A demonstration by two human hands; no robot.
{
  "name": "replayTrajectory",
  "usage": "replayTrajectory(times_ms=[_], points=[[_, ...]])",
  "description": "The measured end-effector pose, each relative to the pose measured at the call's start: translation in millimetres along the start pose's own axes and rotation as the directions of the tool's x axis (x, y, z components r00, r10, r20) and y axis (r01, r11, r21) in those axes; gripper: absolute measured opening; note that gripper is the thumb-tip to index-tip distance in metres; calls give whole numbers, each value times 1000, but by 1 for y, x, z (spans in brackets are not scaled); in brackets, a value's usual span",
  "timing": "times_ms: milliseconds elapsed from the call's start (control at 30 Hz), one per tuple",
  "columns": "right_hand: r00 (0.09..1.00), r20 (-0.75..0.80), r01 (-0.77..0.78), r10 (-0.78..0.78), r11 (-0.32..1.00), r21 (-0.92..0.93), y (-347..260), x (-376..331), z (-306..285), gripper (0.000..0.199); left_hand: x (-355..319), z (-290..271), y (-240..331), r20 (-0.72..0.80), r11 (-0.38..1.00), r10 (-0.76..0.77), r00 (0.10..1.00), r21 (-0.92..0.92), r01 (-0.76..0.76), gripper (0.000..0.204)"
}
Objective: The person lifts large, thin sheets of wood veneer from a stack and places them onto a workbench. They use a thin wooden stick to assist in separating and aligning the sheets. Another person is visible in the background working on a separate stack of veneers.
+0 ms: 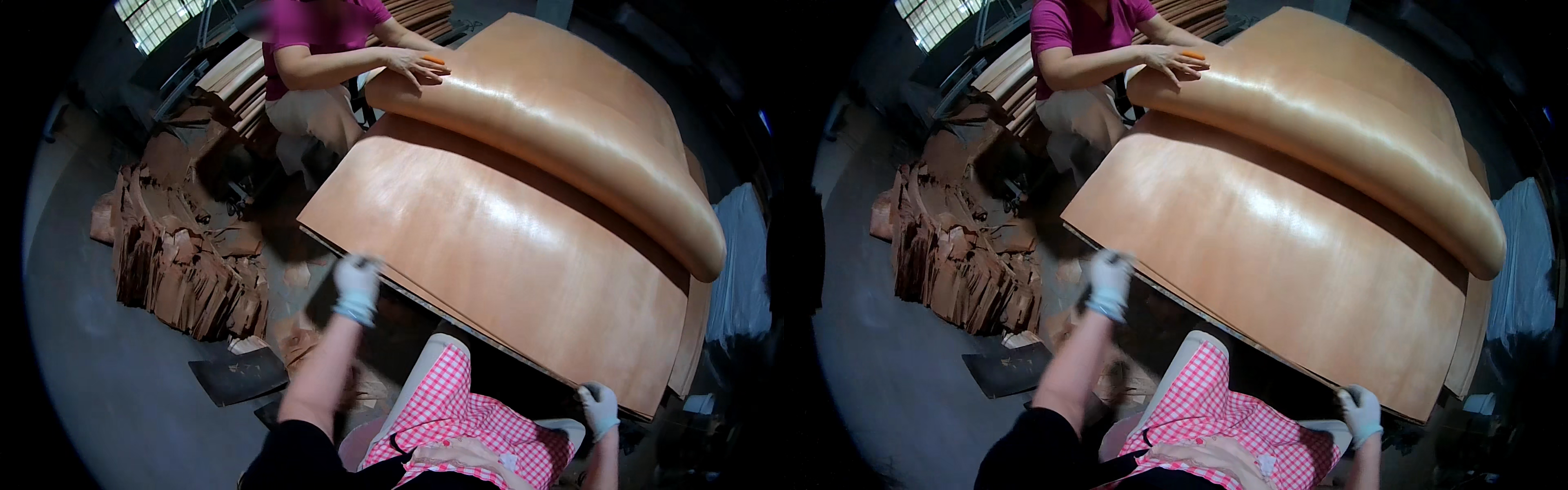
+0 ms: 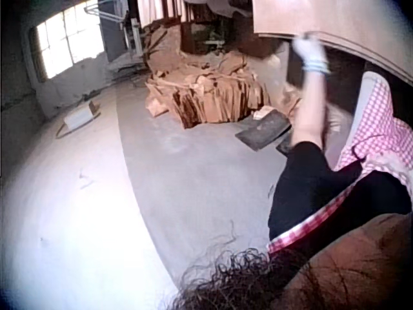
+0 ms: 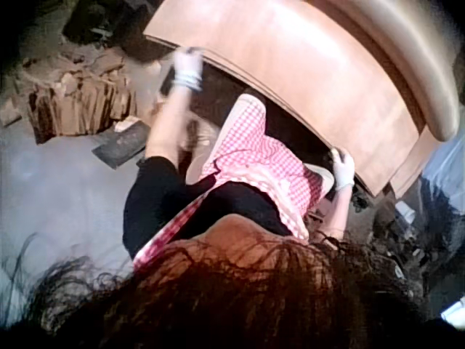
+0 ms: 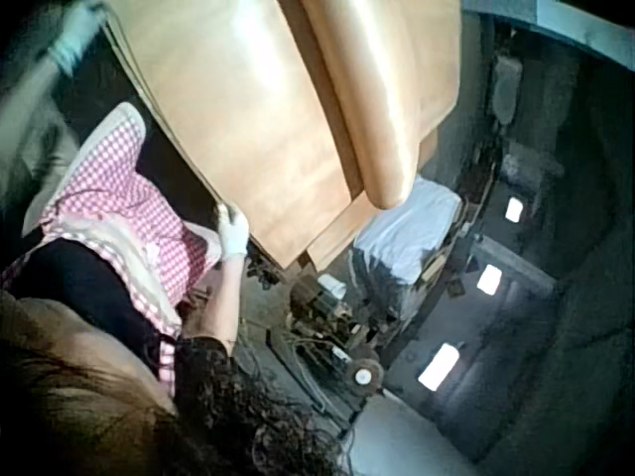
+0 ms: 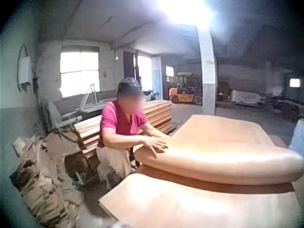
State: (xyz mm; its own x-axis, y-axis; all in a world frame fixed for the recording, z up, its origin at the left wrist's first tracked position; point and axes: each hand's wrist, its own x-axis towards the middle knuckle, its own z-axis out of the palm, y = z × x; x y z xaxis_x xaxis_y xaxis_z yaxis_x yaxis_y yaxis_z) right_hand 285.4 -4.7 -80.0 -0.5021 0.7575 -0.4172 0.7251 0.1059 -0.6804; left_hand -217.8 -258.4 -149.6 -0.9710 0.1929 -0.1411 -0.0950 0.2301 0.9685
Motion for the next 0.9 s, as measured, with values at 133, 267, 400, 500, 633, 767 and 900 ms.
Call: replayTrajectory(times_ms=[133, 267, 400, 500, 633, 767, 900], points=[[994, -110, -55, 28, 967, -250, 42, 2, -46, 18, 130, -85, -5, -214, 912, 277, 937, 365, -186, 6], [982, -182, -129, 56, 899, -419, 38, 4, -55, 30, 187, -118, -20, -188, 859, 154, 970, 511, -37, 21], [973, -164, -224, 161, 820, -527, 30, 17, -43, 41, 197, -114, -44, -155, 744, 153, 976, 668, -11, 32], [963, -131, -269, 235, 818, -509, 19, 26, -39, 44, 202, -110, -45, -100, 790, 123, 987, 611, -37, 38], [925, -121, -356, 361, 708, -609, 23, 46, -35, 52, 200, -112, -45, -88, 870, 85, 992, 492, -31, 28], [903, -97, -391, 419, 707, -589, 15, 44, -40, 50, 145, -44, 19, -333, 384, 204, 921, 892, 238, 51], [940, -29, -292, 339, 759, -582, 26, 52, -32, 50, 31, 68, 19, 227, 593, 437, 870, 655, -468, 54]])
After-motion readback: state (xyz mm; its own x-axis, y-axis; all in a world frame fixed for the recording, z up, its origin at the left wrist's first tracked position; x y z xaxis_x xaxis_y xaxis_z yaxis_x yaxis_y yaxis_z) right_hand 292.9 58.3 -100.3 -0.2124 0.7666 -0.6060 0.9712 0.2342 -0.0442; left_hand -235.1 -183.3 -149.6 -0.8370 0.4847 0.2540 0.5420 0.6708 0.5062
